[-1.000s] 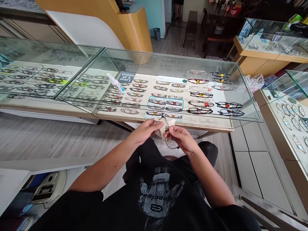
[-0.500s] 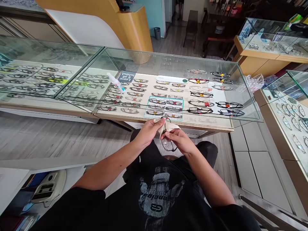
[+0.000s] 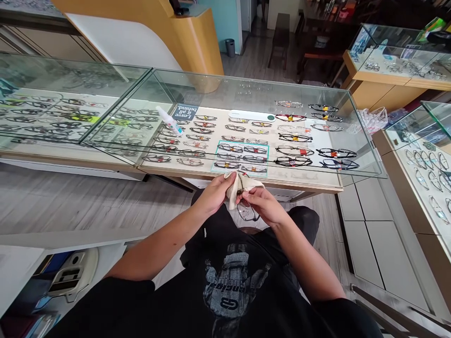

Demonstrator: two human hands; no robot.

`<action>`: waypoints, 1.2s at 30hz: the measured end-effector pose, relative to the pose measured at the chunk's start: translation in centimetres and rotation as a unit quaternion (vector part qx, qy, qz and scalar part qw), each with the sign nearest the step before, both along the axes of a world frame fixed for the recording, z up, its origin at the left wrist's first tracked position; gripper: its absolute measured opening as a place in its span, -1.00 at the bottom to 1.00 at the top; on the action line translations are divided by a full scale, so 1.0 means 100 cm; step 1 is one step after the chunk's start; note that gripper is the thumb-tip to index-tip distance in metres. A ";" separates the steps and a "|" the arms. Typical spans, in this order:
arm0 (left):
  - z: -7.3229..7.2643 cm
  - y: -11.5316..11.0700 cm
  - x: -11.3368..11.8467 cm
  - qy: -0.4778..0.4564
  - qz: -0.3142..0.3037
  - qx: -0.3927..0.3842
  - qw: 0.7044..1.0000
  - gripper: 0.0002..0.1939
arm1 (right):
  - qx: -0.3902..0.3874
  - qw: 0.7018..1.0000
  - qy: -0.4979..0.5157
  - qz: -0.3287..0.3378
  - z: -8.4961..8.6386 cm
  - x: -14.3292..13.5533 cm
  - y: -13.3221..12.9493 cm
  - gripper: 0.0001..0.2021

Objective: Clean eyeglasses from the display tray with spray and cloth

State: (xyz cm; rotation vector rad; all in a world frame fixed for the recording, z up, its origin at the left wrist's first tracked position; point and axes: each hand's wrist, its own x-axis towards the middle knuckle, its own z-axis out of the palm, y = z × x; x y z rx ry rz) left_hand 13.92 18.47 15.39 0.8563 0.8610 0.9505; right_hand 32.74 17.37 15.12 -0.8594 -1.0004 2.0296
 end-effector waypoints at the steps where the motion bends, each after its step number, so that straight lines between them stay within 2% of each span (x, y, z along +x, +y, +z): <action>1: 0.000 -0.001 0.002 0.005 0.014 -0.006 1.000 -0.40 | 0.008 1.000 -0.006 0.003 0.000 -0.001 0.000 -0.64; 4: 0.003 0.000 0.008 0.001 0.034 -0.019 0.999 -0.43 | 0.015 1.000 -0.011 0.005 -0.001 -0.002 0.000 -0.63; 11: 0.010 0.002 0.007 -0.009 0.015 -0.037 0.999 -0.56 | -0.023 0.999 0.006 -0.027 -0.003 0.002 0.001 -0.68; 17: 0.006 -0.002 0.006 -0.011 0.001 -0.011 1.000 -0.46 | -0.029 0.999 0.009 -0.023 -0.002 0.003 0.000 -0.69; 21: 0.002 -0.003 0.007 0.000 0.022 0.008 1.000 -0.47 | -0.023 1.000 0.005 -0.018 0.000 0.002 0.000 -0.68; 25: 0.006 -0.001 0.007 0.025 0.026 0.020 0.999 -0.46 | -0.018 1.000 0.000 -0.019 0.000 0.001 0.001 -0.66; 30: 0.012 -0.001 0.006 -0.003 0.003 0.008 1.000 -0.46 | -0.040 0.998 0.006 -0.042 -0.002 0.003 0.003 -0.68; 33: 0.009 -0.002 0.007 -0.005 -0.002 0.013 1.000 -0.43 | -0.037 0.999 -0.001 -0.040 -0.004 0.004 0.003 -0.67; 36: 0.003 -0.002 0.011 0.011 0.029 0.027 0.999 -0.47 | -0.003 1.000 -0.017 -0.020 -0.005 0.002 0.003 -0.62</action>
